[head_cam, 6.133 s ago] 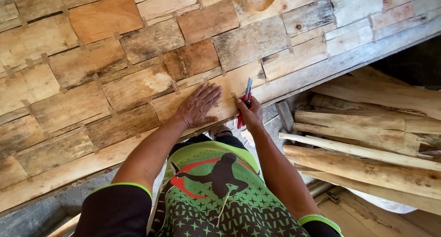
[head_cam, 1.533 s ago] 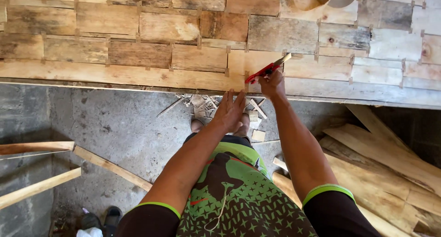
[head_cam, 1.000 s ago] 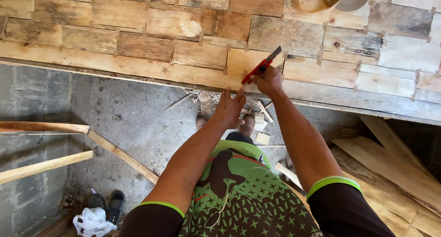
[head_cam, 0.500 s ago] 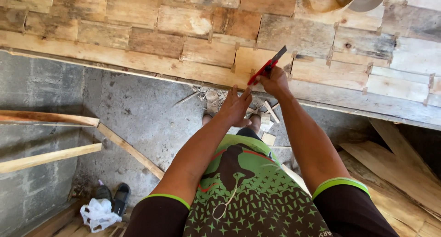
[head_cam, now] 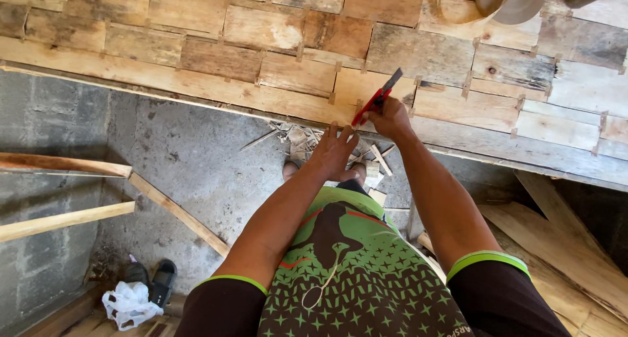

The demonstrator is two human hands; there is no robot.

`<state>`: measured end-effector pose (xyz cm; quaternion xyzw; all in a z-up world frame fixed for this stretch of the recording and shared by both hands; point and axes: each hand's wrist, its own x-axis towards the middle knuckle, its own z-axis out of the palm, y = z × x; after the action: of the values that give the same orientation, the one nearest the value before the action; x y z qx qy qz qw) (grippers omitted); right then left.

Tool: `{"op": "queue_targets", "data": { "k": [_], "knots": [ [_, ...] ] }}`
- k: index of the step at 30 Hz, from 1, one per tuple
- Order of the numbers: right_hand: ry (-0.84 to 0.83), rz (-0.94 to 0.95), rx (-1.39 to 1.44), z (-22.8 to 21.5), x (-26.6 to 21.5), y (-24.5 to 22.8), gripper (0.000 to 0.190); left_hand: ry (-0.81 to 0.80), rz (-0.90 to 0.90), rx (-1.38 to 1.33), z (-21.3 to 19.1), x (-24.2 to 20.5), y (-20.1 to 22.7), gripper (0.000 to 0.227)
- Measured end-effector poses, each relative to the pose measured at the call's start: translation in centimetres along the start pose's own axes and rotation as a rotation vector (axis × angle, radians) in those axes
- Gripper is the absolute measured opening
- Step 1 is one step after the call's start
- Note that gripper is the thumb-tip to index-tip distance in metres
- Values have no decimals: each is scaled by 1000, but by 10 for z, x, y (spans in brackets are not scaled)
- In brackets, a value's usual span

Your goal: Trimming the edges and seams of wooden slats on a large panel using a utility knife.

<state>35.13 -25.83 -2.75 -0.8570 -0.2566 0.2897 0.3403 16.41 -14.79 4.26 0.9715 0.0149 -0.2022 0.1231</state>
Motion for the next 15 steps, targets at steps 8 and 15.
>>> {"op": "queue_targets", "data": {
  "k": [8,15],
  "knots": [
    [85,13,40,-6,-4,-11,27,-11,-4,-21,3,2,-5,101],
    [57,19,8,-9,-3,-17,31,0,22,-46,9,1,-11,100]
  ]
}}
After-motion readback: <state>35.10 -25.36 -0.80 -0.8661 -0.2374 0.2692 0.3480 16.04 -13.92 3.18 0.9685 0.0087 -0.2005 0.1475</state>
